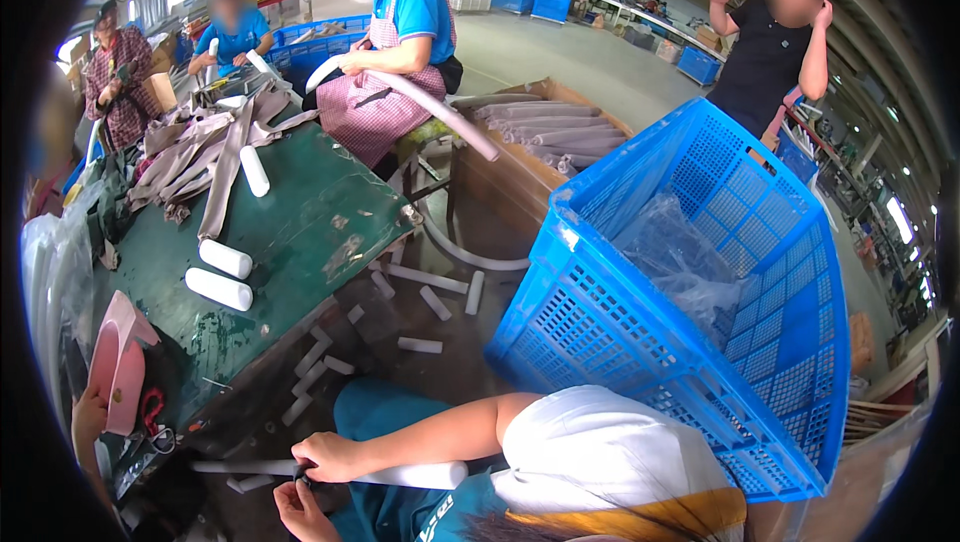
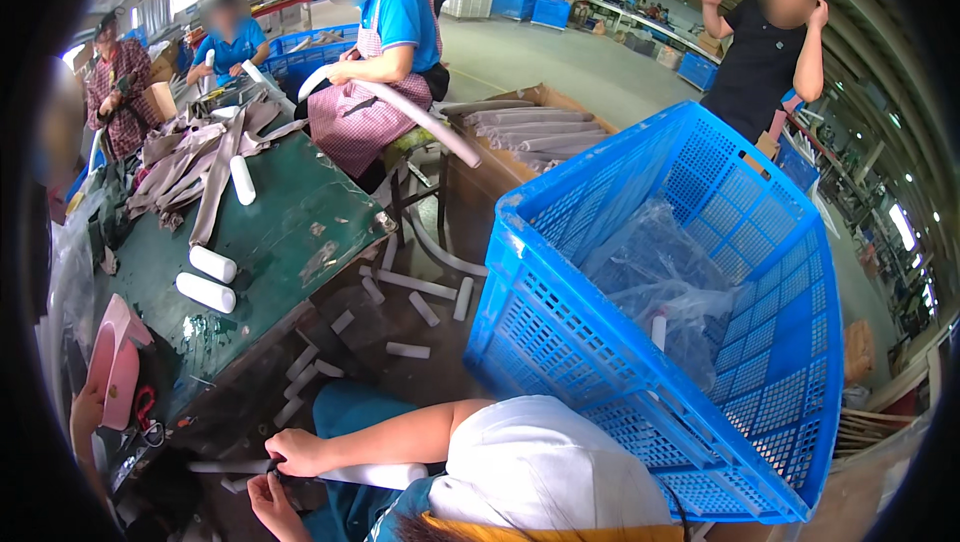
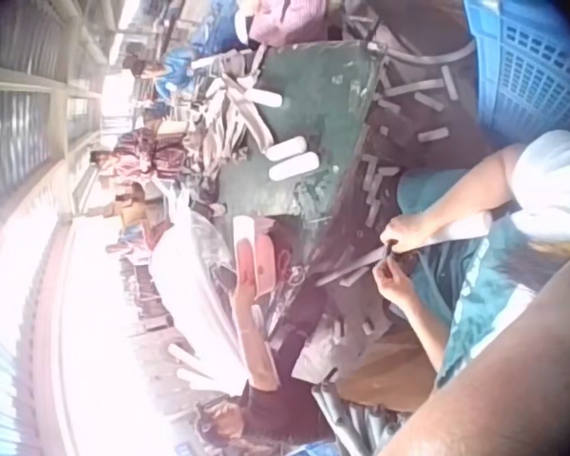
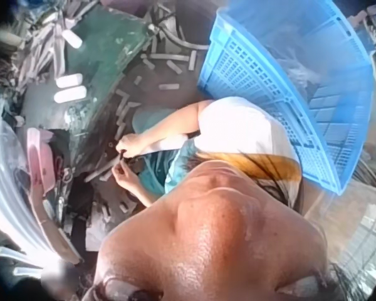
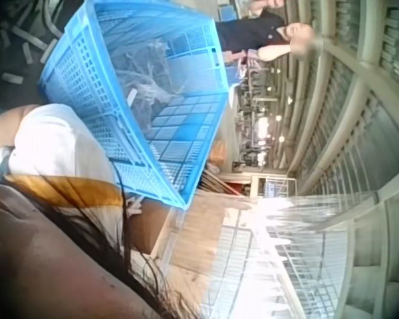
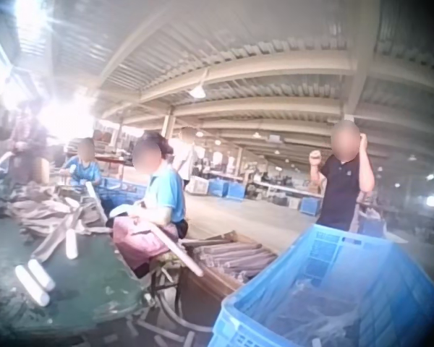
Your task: The person repeatedly inserts white foam cylinders into gray fabric sleeves, ties off the ends with string, and trims excess string with scissors. The finished units are placed into a blue crate. The person also handles loose strings and small cut pieces on the workbench.
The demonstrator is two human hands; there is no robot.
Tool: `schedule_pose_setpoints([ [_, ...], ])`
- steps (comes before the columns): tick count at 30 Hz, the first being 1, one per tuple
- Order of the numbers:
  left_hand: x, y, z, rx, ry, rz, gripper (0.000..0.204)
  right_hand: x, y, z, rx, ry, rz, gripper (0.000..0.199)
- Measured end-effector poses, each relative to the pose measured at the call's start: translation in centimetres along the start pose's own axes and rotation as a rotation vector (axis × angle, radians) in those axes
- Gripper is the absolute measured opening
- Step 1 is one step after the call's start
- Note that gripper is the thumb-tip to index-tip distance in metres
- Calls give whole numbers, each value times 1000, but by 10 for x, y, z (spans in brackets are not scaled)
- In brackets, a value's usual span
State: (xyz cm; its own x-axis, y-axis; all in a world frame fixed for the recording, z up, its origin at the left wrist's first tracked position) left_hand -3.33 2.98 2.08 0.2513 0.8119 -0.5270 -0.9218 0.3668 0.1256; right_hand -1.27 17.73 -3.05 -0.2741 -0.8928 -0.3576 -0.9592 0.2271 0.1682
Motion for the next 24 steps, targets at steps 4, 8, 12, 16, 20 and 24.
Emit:
schedule_pose_setpoints([
  [4,2,0,-2,-46,-78,-69,33,-18,-5,-22,130,40,-9,14],
  [8,7,3,-18,-176,-251,-177,33,-7,-4,-5,73,-5,-63,17],
  [12,4,8,-35,-172,-286,-272,30,0,-9,2,36,-45,44,24],
  [16,1,5,-29,-110,-266,-269,34,-12,-8,-17,199,-11,-103,27],
  [20,-5,6,-33,-208,-341,-308,35,-9,-8,-10,182,5,-91,26],
  [24,-6,4,-45,-253,-459,-296,30,-4,-7,0,160,41,-79,26],
])
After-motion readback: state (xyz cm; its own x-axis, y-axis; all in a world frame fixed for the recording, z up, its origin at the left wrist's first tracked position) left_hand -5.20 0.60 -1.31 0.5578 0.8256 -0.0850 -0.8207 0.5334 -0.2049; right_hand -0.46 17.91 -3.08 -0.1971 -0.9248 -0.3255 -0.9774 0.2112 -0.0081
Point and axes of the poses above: each hand's wrist, its own y-axis towards the middle knuckle, its own x-axis out of the palm, z = x × y, the point moved 1 cm from there along y, towards the middle knuckle, and after that the axes turned 1 degree about z, right-handed, at the moved point
